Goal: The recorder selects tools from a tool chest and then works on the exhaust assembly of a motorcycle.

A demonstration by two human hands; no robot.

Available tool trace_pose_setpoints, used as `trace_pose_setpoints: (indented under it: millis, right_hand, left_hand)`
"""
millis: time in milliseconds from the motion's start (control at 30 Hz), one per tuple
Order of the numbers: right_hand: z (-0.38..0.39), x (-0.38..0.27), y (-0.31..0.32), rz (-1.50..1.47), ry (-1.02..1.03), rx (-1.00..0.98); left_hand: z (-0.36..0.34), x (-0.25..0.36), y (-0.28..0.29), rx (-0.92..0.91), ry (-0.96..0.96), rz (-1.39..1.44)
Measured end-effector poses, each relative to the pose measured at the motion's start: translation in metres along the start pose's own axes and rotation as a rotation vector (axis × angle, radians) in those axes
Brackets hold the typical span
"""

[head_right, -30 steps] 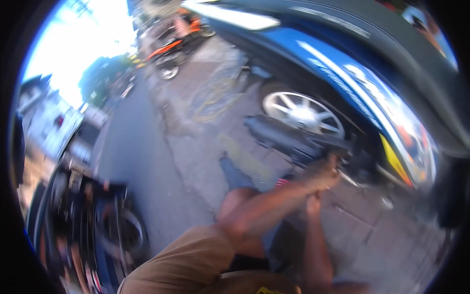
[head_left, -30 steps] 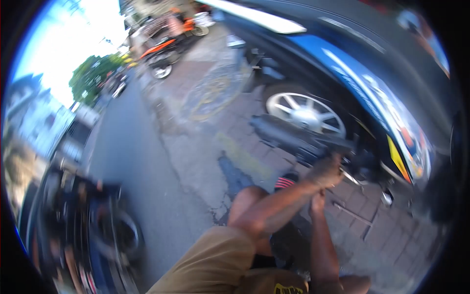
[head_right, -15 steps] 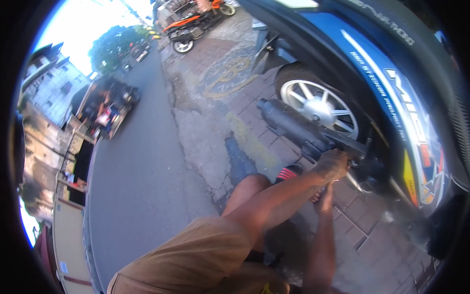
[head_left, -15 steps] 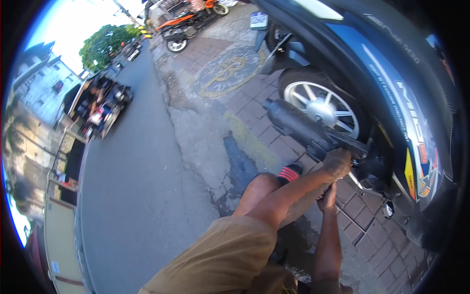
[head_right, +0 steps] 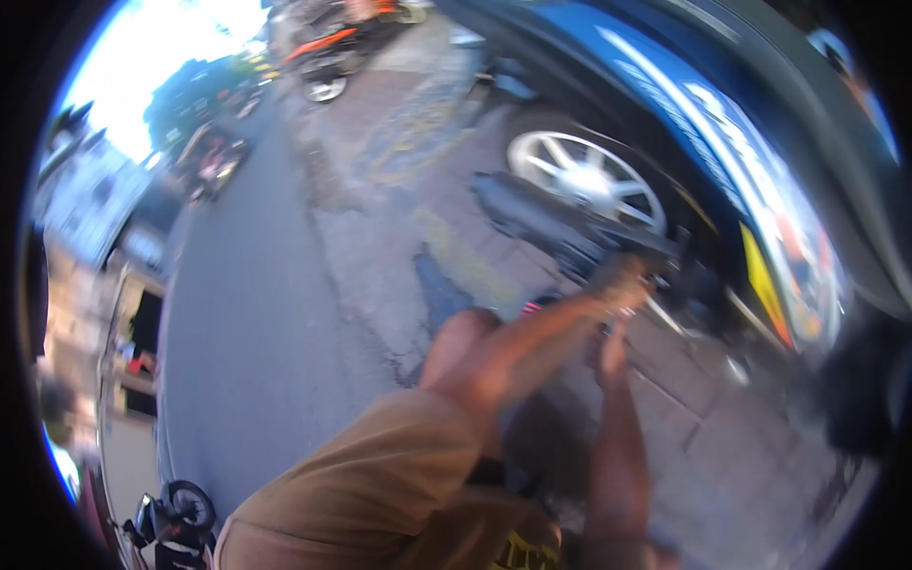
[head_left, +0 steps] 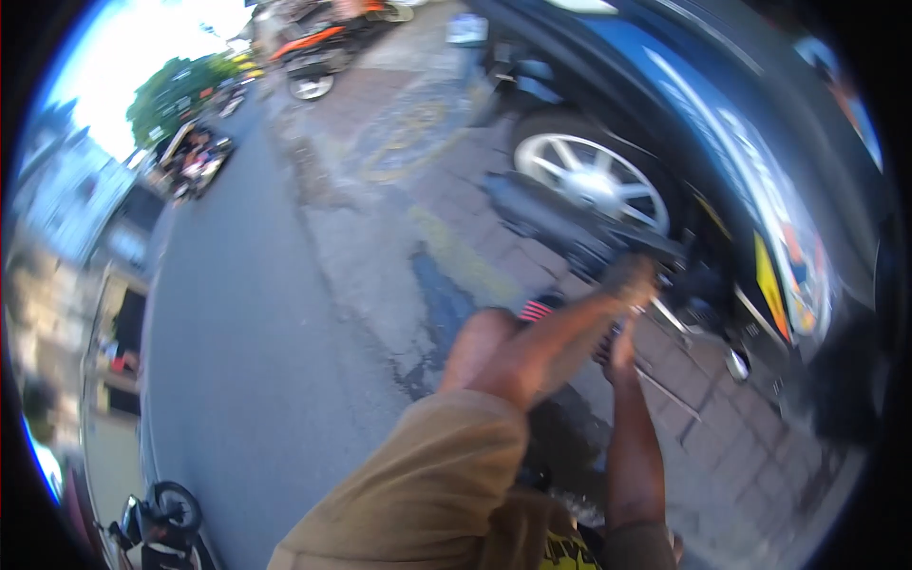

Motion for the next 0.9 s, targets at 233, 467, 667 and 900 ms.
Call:
trace_pose_setpoints:
  millis: [233, 467, 667, 900]
  right_hand:
    - [0.032, -0.054, -0.002, 0.132, -0.227, -0.086]
    - [0.009, -0.010, -0.039, 0.181, -0.078, -0.213]
    - [-0.060, 0.035, 0.044, 0.125, 0.314, 0.356]
    - [0.062, -0.085, 0.018, 0.496, 0.033, -0.069]
  left_hand:
    - [-0.010, -0.065, -0.024, -0.358, 0.642, 0.082]
    - [-0.002, -0.052, 0.036, -0.257, 0.435, -0.205]
    - [-0.018, 0.036, -0.023, -0.341, 0.132, -0.427]
    - [-0.008, -0.053, 0.003, -0.420, 0.659, 0.104]
Point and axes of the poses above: each hand's wrist, its own z-axis away from the middle knuckle, its own y-axis out of the back of the hand, x = y × z, the point moved 10 cm from there along -z, towards the middle knuckle, and after that the axes turned 13 degrees about y, right-handed, at the moved point
